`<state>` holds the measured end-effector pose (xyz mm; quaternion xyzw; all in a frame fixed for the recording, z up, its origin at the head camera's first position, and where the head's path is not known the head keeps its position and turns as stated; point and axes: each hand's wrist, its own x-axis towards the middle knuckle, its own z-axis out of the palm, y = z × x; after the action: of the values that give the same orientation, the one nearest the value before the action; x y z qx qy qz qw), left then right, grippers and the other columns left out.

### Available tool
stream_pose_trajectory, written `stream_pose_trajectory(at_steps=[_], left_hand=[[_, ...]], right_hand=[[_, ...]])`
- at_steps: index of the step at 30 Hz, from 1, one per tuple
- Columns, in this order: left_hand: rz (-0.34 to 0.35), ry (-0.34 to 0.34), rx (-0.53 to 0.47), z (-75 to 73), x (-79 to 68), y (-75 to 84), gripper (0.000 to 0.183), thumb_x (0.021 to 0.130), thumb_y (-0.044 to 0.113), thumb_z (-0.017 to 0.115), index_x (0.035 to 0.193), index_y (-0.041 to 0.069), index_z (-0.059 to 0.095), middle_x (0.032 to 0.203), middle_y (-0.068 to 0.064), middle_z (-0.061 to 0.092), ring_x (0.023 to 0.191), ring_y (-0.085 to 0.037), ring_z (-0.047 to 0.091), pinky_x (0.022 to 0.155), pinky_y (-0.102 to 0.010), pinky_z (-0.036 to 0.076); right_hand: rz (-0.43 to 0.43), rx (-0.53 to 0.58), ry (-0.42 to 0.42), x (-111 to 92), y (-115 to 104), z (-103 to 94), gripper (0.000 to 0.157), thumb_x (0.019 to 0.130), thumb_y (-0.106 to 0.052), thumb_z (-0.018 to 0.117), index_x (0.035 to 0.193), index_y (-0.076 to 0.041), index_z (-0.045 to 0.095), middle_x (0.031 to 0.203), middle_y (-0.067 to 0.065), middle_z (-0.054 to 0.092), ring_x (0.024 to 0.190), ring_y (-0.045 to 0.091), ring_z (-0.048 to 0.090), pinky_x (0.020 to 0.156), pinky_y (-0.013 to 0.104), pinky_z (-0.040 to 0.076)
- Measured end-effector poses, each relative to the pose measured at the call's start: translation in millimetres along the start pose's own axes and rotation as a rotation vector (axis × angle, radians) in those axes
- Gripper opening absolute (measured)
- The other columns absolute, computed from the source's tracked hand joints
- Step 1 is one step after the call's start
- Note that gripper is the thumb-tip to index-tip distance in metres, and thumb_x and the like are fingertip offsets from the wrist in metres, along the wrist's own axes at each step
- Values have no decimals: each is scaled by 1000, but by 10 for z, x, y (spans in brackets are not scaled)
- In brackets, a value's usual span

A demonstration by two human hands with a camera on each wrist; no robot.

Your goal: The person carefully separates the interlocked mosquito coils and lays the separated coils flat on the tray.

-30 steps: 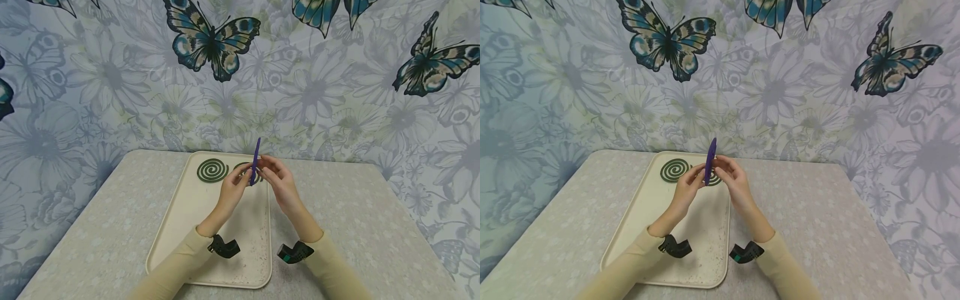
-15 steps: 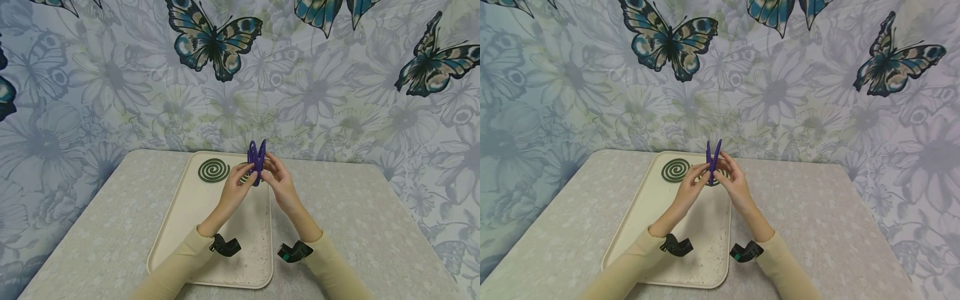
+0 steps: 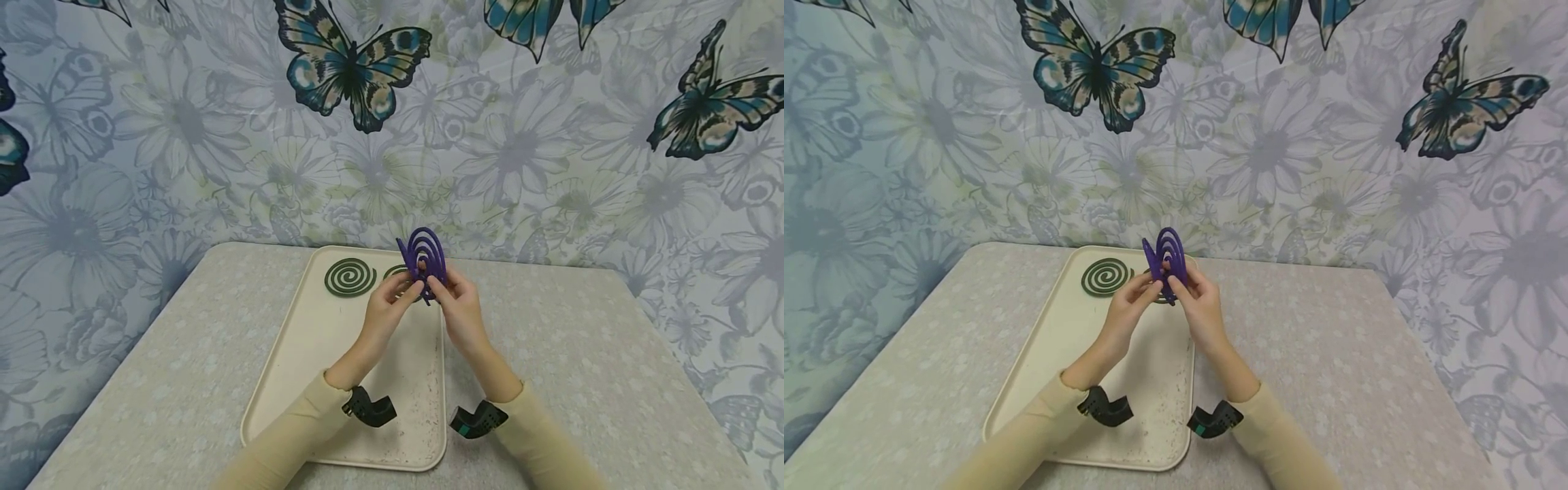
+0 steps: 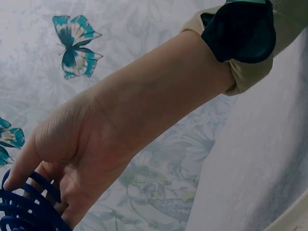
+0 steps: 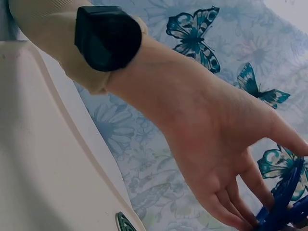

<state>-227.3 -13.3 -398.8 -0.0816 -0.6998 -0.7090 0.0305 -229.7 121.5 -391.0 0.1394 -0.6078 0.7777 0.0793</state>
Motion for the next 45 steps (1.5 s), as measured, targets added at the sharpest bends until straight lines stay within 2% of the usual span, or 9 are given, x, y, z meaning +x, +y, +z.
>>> stream_pose_trajectory(at_steps=[6, 11, 16, 22, 28, 32, 35, 39, 45], left_hand=[[30, 94, -88, 47, -39, -2, 35, 89, 22, 67, 121, 7, 65, 113, -15, 68, 95, -9, 62, 83, -21, 50], [40, 150, -235, 29, -31, 2, 34, 92, 20, 62, 121, 2, 64, 108, -11, 71, 93, -6, 63, 88, -21, 49], [33, 213, -407, -33, 24, 15, 29, 94, 16, 59, 115, -4, 64, 88, 5, 69, 83, -5, 63, 84, -20, 52], [43, 275, -533, -118, 93, 28, 32, 95, 9, 57, 124, -4, 55, 86, 7, 72, 76, -4, 68, 76, -18, 56], [96, 323, -525, -149, 117, 0, 48, 93, 4, 58, 138, 4, 41, 82, 7, 71, 71, -4, 67, 72, -19, 57], [160, 338, -525, -146, 112, -32, 50, 92, 6, 61, 137, 2, 41, 89, 2, 72, 76, -6, 69, 74, -20, 57], [180, 345, -513, -141, 104, -52, 51, 91, 9, 63, 137, 2, 42, 92, 1, 73, 76, -6, 69, 71, -20, 58], [126, 319, -458, -126, 89, -59, 58, 90, 10, 65, 142, 10, 40, 89, 0, 74, 68, -7, 70, 65, -21, 58], [98, 300, -420, -109, 90, -77, 63, 89, 5, 65, 145, 11, 38, 87, -7, 75, 63, -9, 71, 64, -22, 59]], right_hand=[[29, 124, 119, -38, -6, 81, 33, 94, 4, 51, 126, 8, 50, 107, -2, 62, 92, 7, 63, 81, 17, 54], [84, 251, 232, -13, -40, 49, 25, 97, -1, 48, 122, 1, 50, 101, -1, 67, 89, 7, 65, 81, 19, 54], [150, 258, 251, 20, -63, -48, 30, 97, 0, 48, 127, 1, 46, 101, -2, 71, 87, 7, 69, 76, 20, 57], [188, 305, 258, 48, -96, -86, 41, 95, 6, 48, 134, -3, 38, 91, -1, 67, 72, 8, 67, 66, 21, 58], [188, 326, 269, 65, -117, -85, 66, 93, 10, 48, 147, -14, 20, 101, 1, 65, 78, 8, 70, 66, 23, 59], [170, 306, 259, 54, -119, -77, 67, 92, 11, 48, 146, -16, 21, 105, 2, 63, 80, 9, 70, 66, 23, 59], [152, 279, 251, 44, -115, -70, 66, 92, 12, 49, 145, -17, 23, 104, 2, 64, 80, 9, 70, 65, 22, 59], [141, 261, 258, 40, -100, -68, 67, 92, 10, 50, 146, -19, 22, 105, 1, 64, 81, 9, 69, 66, 21, 58], [144, 251, 282, 22, -81, -52, 71, 92, 8, 51, 149, -18, 18, 108, 3, 61, 83, 8, 69, 68, 21, 58]])
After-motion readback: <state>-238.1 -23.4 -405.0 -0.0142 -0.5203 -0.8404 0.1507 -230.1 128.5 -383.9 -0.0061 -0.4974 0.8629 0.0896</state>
